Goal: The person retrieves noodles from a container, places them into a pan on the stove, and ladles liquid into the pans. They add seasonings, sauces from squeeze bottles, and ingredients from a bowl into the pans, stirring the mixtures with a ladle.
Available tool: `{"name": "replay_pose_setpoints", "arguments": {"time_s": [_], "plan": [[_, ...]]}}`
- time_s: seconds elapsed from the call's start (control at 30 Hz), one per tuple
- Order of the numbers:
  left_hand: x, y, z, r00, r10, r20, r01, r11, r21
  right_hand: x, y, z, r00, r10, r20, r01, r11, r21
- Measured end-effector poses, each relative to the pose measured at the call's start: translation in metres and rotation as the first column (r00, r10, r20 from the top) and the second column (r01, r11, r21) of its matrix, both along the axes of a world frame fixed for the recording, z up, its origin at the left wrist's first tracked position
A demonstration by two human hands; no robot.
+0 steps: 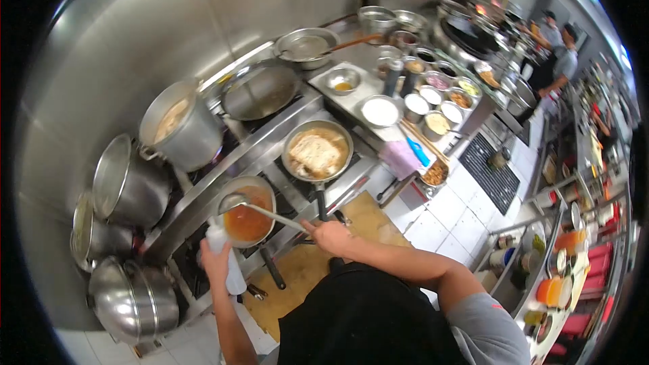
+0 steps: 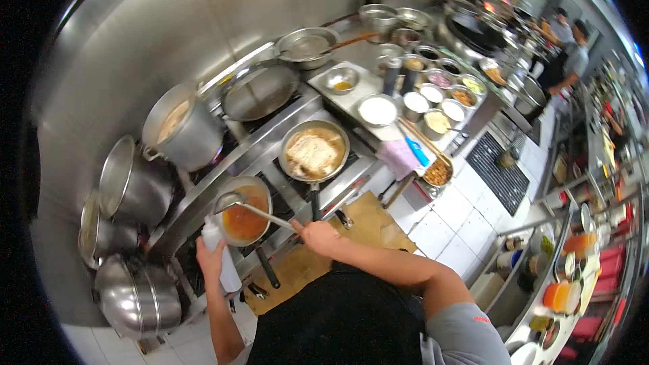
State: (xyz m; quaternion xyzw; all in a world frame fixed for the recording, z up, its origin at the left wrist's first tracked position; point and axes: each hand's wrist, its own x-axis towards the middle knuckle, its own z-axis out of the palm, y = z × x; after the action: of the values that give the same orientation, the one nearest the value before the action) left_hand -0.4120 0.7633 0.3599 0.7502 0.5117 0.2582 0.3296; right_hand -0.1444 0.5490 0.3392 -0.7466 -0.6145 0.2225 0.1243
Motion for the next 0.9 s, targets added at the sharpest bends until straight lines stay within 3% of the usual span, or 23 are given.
{"name": "replay_pose_setpoints", "arguments": {"time_s": [0.03,0.07,0.1,0.13,0.17,0.2,0.23,0.3,0.33,0.4,0.43,0.47,0.5,0.53,0.57,0.6,0.67,0.7,0.73,0.77,0.8,0.83,0.9], "plan": [[-0.012,0.004,-0.009,0.999,0.041,0.018,-0.042,0.996,0.075,0.002,0.001,0.008,0.984,-0.092,-0.150,0.081,0.994,-0.077],[-0.012,0.004,-0.021,0.997,0.062,0.052,-0.069,0.987,0.142,0.004,-0.006,0.001,0.960,-0.077,-0.268,0.123,0.979,0.160],[0.000,-0.011,0.001,0.988,0.145,0.054,-0.147,0.989,0.025,0.009,-0.003,-0.035,0.931,0.014,-0.364,0.117,0.935,0.335],[-0.011,0.008,-0.027,0.986,0.163,-0.017,-0.159,0.976,0.149,0.019,-0.014,0.014,0.583,-0.204,-0.787,0.157,0.978,-0.137],[-0.004,0.005,-0.007,0.995,0.093,-0.047,-0.083,0.980,0.184,0.023,-0.021,0.015,0.308,-0.236,-0.922,0.190,0.965,-0.184],[0.018,-0.017,0.024,0.991,0.107,-0.079,-0.087,0.971,0.224,0.030,-0.031,0.020,0.153,-0.252,-0.955,0.209,0.953,-0.218],[0.029,-0.018,0.031,0.992,-0.012,0.126,-0.007,0.990,0.143,0.037,-0.042,0.020,-0.004,-0.313,-0.950,0.258,0.918,-0.303],[0.047,0.002,0.024,0.949,-0.229,0.216,0.187,0.962,0.199,0.061,-0.091,0.028,-0.078,-0.267,-0.960,0.287,0.917,-0.278],[0.100,-0.075,0.104,0.962,-0.258,0.088,0.221,0.927,0.304,0.071,-0.118,0.033,-0.144,-0.219,-0.965,0.252,0.935,-0.250],[0.141,-0.076,0.098,0.853,-0.490,0.181,0.409,0.842,0.352,0.082,-0.190,0.041,-0.091,-0.232,-0.969,0.394,0.885,-0.249],[0.181,-0.109,0.110,0.684,-0.672,0.282,0.479,0.706,0.522,0.083,-0.225,0.037,-0.102,-0.211,-0.972,0.441,0.866,-0.234],[0.215,-0.118,0.095,0.637,-0.718,0.282,0.521,0.670,0.529,0.084,-0.257,0.034,-0.107,-0.183,-0.977,0.481,0.851,-0.213],[0.252,-0.123,0.070,0.476,-0.780,0.406,0.692,0.617,0.374,0.085,-0.292,0.028,-0.093,-0.216,-0.972,0.515,0.825,-0.233],[0.284,-0.134,0.059,0.323,-0.782,0.533,0.838,0.498,0.223,0.085,-0.328,0.019,-0.080,-0.248,-0.965,0.545,0.800,-0.251],[0.314,-0.202,0.083,0.335,-0.796,0.503,0.867,0.470,0.167,0.081,-0.362,0.012,-0.088,-0.274,-0.958,0.619,0.738,-0.269],[0.350,-0.255,0.093,0.171,-0.847,0.503,0.939,0.295,0.177,0.075,-0.395,0.005,-0.104,-0.301,-0.948,0.689,0.666,-0.287],[0.407,-0.349,0.092,0.199,-0.902,0.383,0.963,0.253,0.094,0.063,-0.456,-0.010,-0.139,-0.294,-0.946,0.784,0.551,-0.286],[0.431,-0.409,0.102,0.121,-0.830,0.544,0.993,0.103,-0.063,0.056,-0.484,-0.016,-0.166,-0.303,-0.938,0.831,0.470,-0.299],[0.457,-0.458,0.099,0.040,-0.804,0.593,0.997,-0.004,-0.073,0.049,-0.508,-0.021,-0.177,-0.285,-0.942,0.850,0.439,-0.292],[0.494,-0.496,0.089,-0.153,-0.857,0.492,0.988,-0.150,0.046,0.043,-0.528,-0.025,-0.255,-0.275,-0.927,0.876,0.339,-0.342],[0.512,-0.546,0.094,-0.221,-0.866,0.448,0.975,-0.198,0.098,0.036,-0.547,-0.027,-0.337,-0.260,-0.905,0.886,0.237,-0.398],[0.533,-0.593,0.089,-0.207,-0.776,0.595,0.968,-0.249,0.012,0.029,-0.564,-0.024,-0.344,-0.250,-0.905,0.890,0.221,-0.399],[0.571,-0.678,0.090,-0.311,-0.748,0.586,0.936,-0.347,0.054,0.020,-0.593,-0.014,-0.383,-0.325,-0.865,0.903,0.065,-0.424]]}}
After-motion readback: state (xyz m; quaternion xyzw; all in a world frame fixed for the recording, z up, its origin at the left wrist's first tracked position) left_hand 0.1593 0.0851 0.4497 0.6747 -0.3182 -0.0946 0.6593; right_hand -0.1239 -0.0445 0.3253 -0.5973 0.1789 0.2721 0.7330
